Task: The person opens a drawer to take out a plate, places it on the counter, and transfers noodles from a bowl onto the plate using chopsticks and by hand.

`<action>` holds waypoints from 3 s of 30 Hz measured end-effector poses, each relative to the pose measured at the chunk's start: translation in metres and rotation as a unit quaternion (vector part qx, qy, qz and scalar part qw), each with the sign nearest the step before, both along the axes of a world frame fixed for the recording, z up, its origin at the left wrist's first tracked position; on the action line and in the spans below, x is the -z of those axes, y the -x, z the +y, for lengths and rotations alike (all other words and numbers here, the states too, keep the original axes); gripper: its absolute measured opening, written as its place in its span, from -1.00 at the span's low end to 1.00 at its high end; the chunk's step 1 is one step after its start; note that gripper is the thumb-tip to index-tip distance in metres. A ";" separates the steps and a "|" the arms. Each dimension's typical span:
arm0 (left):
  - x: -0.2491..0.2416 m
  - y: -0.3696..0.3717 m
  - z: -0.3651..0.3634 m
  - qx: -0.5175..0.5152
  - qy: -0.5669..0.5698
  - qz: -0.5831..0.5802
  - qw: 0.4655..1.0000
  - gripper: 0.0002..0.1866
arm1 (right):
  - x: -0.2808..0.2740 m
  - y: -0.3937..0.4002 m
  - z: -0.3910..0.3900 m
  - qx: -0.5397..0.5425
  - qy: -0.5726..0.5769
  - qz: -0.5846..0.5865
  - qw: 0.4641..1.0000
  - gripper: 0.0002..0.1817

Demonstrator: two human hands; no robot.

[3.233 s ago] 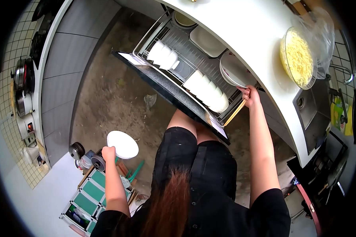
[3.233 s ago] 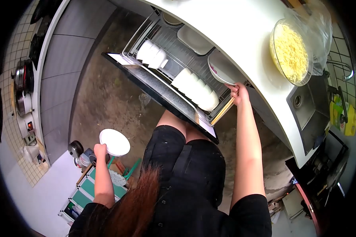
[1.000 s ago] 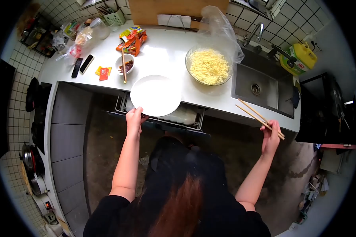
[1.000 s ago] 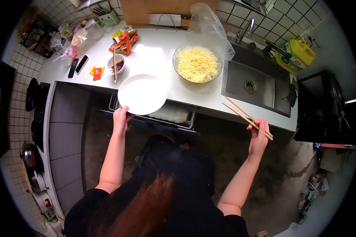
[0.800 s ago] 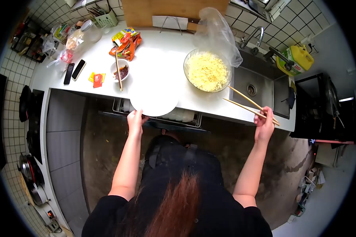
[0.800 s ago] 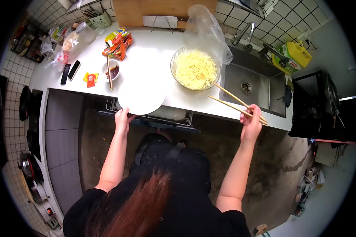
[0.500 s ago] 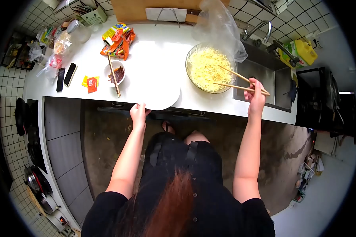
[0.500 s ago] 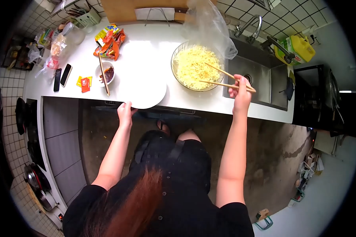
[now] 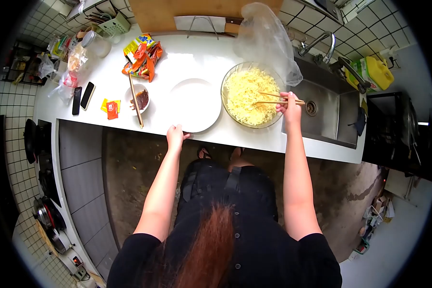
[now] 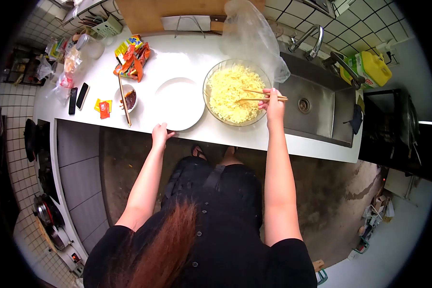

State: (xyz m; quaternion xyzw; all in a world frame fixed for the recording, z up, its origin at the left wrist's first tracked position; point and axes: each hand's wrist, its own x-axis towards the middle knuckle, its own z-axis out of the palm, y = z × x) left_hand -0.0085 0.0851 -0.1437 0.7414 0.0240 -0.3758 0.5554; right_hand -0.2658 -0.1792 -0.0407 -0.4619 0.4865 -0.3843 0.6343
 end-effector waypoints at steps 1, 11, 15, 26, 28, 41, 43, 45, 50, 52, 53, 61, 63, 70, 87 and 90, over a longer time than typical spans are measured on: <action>0.001 0.000 -0.002 0.017 -0.027 0.000 0.999 -0.77 | 0.005 -0.001 -0.002 0.006 -0.020 -0.012 1.000 -0.63; 0.011 0.011 -0.012 -0.013 -0.022 0.018 0.999 -0.68 | 0.039 -0.007 -0.012 0.057 -0.153 -0.141 0.976 -0.62; 0.000 0.013 -0.014 -0.026 -0.034 0.071 0.997 -0.63 | 0.040 -0.004 -0.016 0.097 -0.187 -0.170 0.963 -0.68; -0.050 0.016 0.001 0.064 -0.003 0.105 0.992 -0.62 | 0.014 0.024 -0.020 0.120 -0.208 -0.274 0.931 -0.72; -0.058 0.017 0.002 0.082 0.008 0.098 0.992 -0.63 | 0.007 0.030 -0.020 0.130 -0.191 -0.278 0.932 -0.71; -0.080 0.014 0.004 0.157 0.062 0.080 0.982 -0.67 | -0.071 0.044 -0.027 0.176 -0.123 -0.304 0.928 -0.72; -0.084 0.014 0.004 0.162 0.069 0.073 0.982 -0.68 | -0.084 0.045 -0.030 0.168 -0.112 -0.317 0.927 -0.72; -0.086 0.013 0.005 0.167 0.075 0.067 0.981 -0.68 | -0.095 0.045 -0.033 0.171 -0.104 -0.321 0.926 -0.72; -0.092 0.009 0.004 0.173 0.095 0.060 0.979 -0.69 | -0.118 0.045 -0.041 0.173 -0.080 -0.330 0.925 -0.72; -0.093 0.008 0.002 0.173 0.102 0.058 0.978 -0.70 | -0.124 0.046 -0.046 0.171 -0.069 -0.332 0.925 -0.72; -0.094 0.007 0.001 0.174 0.106 0.056 0.977 -0.70 | -0.127 0.046 -0.048 0.170 -0.064 -0.333 0.925 -0.72; -0.103 0.005 0.000 0.182 0.109 0.041 0.976 -0.71 | -0.158 0.043 -0.054 0.167 -0.036 -0.335 0.927 -0.71; -0.103 0.004 0.001 0.187 0.110 0.037 0.975 -0.72 | -0.165 0.044 -0.056 0.158 -0.021 -0.333 0.929 -0.72; -0.098 0.002 0.004 0.193 0.118 0.016 0.974 -0.74 | -0.193 0.046 -0.064 0.131 0.015 -0.337 0.932 -0.71; -0.108 -0.001 -0.008 0.188 0.158 -0.030 0.969 -0.80 | -0.263 0.043 -0.084 0.131 0.085 -0.350 0.924 -0.70; -0.112 -0.003 -0.012 0.193 0.169 -0.056 0.965 -0.82 | -0.279 0.040 -0.085 0.131 0.101 -0.356 0.920 -0.71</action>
